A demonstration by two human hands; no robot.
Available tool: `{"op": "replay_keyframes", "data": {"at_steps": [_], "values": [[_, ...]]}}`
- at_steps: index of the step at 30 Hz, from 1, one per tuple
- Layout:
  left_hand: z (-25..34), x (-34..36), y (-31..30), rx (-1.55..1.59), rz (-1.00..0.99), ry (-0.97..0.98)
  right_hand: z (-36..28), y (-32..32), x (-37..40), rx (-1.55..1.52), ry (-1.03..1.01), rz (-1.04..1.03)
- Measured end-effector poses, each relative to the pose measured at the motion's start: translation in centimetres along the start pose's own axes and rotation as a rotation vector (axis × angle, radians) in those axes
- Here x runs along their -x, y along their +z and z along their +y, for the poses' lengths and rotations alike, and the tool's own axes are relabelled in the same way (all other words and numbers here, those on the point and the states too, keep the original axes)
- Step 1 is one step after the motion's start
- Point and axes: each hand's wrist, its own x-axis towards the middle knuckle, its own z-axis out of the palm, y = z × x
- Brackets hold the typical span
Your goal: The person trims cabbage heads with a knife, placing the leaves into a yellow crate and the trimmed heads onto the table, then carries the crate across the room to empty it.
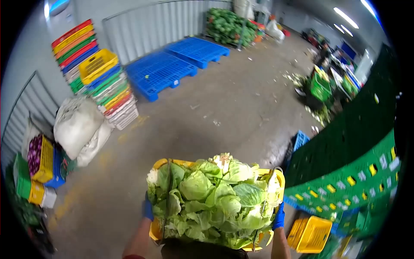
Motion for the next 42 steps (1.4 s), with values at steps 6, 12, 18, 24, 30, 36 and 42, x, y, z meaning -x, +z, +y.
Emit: {"op": "replay_keyframes", "data": {"at_steps": [6, 12, 18, 24, 30, 36, 42], "values": [[2.6, -5.7, 4.1, 0.071, 0.073, 0.214, -3.4, 9.6, -14.4, -0.005, -0.137, -0.241], [9.1, -18.5, 12.9, 0.119, 0.069, 0.260, -8.4, 23.8, -28.9, -0.088, -0.145, -0.295], [12.3, -27.7, 15.5, 0.086, 0.164, 0.384, -11.6, 32.6, -39.2, 0.025, 0.085, -0.397], [17.7, -37.2, 19.8, 0.075, 0.254, 0.492, -16.2, 45.4, -47.8, 0.031, 0.090, -0.462], [29.3, -46.6, 30.7, 0.051, 0.439, 0.242, -26.5, 60.9, -53.3, 0.154, 0.026, -0.445], [36.0, -62.3, 33.1, 0.038, 0.389, 0.414, -31.6, 74.0, -60.1, 0.019, 0.014, -0.543], [41.2, -73.9, 37.3, 0.084, 0.261, 0.522, -35.9, 88.5, -70.5, -0.039, 0.055, -0.666]]}}
